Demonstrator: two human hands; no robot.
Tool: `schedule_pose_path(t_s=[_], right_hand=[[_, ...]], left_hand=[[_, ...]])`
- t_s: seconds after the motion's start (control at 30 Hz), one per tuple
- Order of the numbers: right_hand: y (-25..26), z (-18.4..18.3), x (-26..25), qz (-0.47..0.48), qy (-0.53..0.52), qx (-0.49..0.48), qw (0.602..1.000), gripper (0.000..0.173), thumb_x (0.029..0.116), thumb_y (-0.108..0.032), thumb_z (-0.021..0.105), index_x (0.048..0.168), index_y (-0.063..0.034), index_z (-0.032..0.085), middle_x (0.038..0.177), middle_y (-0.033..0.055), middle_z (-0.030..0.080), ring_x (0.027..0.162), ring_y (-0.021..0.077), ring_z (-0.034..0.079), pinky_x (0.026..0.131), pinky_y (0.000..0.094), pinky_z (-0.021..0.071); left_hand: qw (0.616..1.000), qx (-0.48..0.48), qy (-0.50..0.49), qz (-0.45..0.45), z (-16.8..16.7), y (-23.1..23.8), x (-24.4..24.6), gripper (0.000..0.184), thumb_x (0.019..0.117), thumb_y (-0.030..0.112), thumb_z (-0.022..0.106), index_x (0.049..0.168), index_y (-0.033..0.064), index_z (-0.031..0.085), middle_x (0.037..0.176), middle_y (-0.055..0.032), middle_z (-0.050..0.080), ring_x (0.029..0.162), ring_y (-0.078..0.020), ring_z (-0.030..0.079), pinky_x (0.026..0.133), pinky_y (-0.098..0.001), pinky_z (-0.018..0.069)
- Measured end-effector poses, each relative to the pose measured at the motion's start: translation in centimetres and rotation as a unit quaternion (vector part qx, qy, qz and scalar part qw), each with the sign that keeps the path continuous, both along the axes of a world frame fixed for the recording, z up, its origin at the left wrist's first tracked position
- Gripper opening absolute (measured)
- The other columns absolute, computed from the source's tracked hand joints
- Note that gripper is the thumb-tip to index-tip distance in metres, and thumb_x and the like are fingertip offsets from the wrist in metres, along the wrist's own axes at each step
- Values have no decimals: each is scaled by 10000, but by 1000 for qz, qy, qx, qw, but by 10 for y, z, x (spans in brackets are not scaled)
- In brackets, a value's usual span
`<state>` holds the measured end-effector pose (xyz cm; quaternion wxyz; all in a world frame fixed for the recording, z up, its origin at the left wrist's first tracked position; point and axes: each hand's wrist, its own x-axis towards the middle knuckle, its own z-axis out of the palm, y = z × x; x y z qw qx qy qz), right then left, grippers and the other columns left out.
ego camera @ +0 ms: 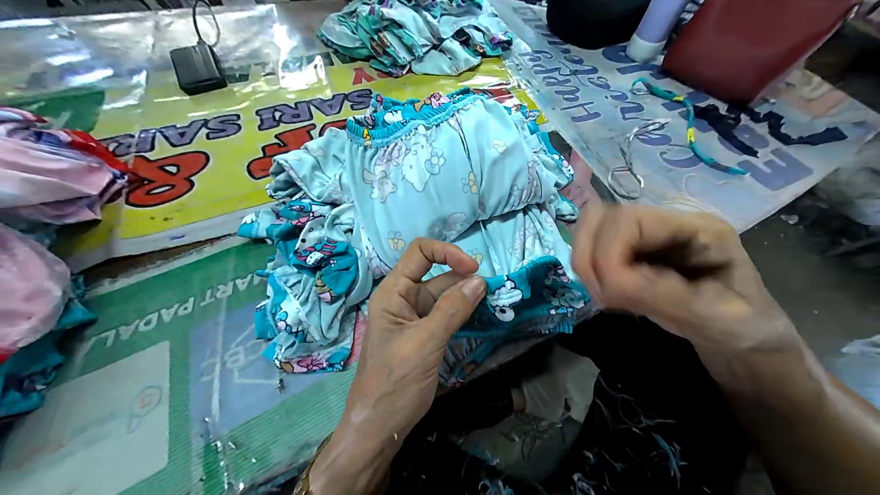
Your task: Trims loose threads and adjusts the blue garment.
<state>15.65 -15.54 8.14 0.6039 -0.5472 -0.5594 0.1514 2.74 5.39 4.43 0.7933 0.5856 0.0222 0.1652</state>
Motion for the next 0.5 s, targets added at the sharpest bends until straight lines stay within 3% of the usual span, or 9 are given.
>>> schedule_pose_path(t_s=[0.07, 0.13, 0.2, 0.23, 0.3, 0.37, 0.4, 0.5], right_hand=[[-4, 0, -2, 109, -6, -12, 994, 334, 1073, -253, 534, 803, -57, 557, 740, -28, 576, 707, -22, 572, 646, 134, 481], [3, 2, -4, -24, -124, -35, 991, 272, 1030, -240, 626, 852, -36, 600, 789, -15, 582, 709, -29, 551, 628, 117, 469], [11, 0, 2, -182, -282, -123, 934, 260, 941, -321, 735, 1066, -93, 733, 1034, 16, 616, 737, 19, 556, 586, 176, 467], [14, -2, 7, -195, -296, -151, 923, 225, 911, -277, 746, 1071, -120, 752, 1078, 19, 629, 774, 41, 599, 602, 208, 504], [14, -6, 19, -125, -173, -132, 968, 60, 928, -136, 707, 942, -79, 721, 911, -30, 640, 762, -7, 594, 632, 135, 509], [7, -7, 26, -77, -9, -88, 993, 128, 1001, -164, 631, 905, -94, 680, 788, -65, 618, 681, -30, 570, 593, 118, 490], [3, -6, 28, -78, 47, -68, 994, 165, 1018, -208, 617, 899, -116, 686, 774, -74, 623, 670, -25, 579, 591, 128, 503], [-4, -7, 31, -120, 130, -35, 984, 193, 1027, -217, 599, 885, -140, 705, 765, -67, 654, 675, -1, 625, 621, 158, 553]], left_hand=[[1000, 12, -4, 3, 0, 0, 1, 138, 977, 92, 646, 1096, 160, 667, 805, -8, 717, 757, -48, 692, 777, -211, 584], [999, 32, -14, 3, 0, 0, 1, 136, 995, 98, 618, 1109, 155, 667, 792, 0, 702, 741, -42, 677, 761, -200, 576], [998, 60, -28, 0, 0, 1, 2, 132, 1008, 119, 614, 1127, 146, 664, 803, 2, 693, 731, -46, 664, 745, -201, 573], [995, 88, -38, 2, 0, 2, 2, 142, 1008, 131, 625, 1144, 145, 664, 829, 3, 702, 743, -48, 667, 742, -201, 573], [972, 229, -54, 27, 0, 10, 2, 192, 992, 154, 657, 1183, 154, 635, 936, 43, 745, 829, -34, 712, 766, -188, 593], [912, 400, -55, 73, -3, 23, -1, 176, 997, 186, 648, 1164, 137, 673, 1007, 86, 732, 898, -9, 704, 798, -197, 601], [898, 428, -49, 84, -4, 31, -3, 143, 1001, 198, 641, 1120, 144, 699, 983, 98, 729, 868, 2, 697, 772, -193, 598], [920, 381, -30, 86, 0, 49, -7, 114, 1032, 246, 583, 1018, 187, 679, 857, 131, 671, 740, 30, 638, 658, -139, 544]])
